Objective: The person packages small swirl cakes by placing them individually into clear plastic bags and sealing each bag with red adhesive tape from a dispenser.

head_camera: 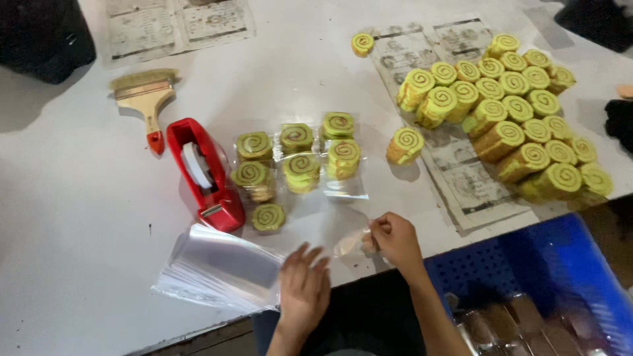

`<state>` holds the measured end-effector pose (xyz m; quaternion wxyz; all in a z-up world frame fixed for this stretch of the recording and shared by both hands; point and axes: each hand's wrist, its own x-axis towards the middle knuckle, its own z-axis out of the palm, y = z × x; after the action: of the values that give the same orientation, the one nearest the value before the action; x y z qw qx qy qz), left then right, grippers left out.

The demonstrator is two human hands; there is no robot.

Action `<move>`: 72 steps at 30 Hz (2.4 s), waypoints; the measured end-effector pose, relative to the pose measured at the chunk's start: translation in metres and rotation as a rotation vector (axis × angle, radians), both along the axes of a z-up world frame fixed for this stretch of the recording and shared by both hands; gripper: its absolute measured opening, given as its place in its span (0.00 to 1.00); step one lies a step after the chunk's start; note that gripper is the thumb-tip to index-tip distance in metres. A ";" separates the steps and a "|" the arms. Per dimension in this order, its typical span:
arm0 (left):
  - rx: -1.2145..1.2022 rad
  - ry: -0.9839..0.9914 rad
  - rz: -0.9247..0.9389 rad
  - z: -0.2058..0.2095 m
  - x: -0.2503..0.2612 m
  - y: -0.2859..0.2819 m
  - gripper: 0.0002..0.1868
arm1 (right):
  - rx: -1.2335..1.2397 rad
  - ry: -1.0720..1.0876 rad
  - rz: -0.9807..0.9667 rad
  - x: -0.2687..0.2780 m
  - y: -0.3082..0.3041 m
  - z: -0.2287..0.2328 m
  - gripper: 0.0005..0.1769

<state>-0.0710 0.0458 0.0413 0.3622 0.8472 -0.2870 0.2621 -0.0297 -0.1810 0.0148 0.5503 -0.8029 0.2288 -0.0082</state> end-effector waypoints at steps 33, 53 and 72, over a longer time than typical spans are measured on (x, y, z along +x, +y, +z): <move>-0.557 0.927 0.763 0.065 -0.001 0.083 0.21 | -0.115 -0.065 0.053 -0.018 0.033 0.021 0.09; 0.138 0.059 0.239 0.001 0.001 0.000 0.16 | -0.945 -0.389 0.123 -0.023 0.035 -0.002 0.06; 0.254 -0.205 -0.125 -0.057 0.005 -0.066 0.06 | -0.686 0.023 0.499 0.123 -0.116 0.101 0.45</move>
<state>-0.0661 -0.0203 -0.0157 0.2367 0.8354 -0.4054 0.2859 0.0932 -0.2970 0.1156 0.2337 -0.9704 0.0174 0.0587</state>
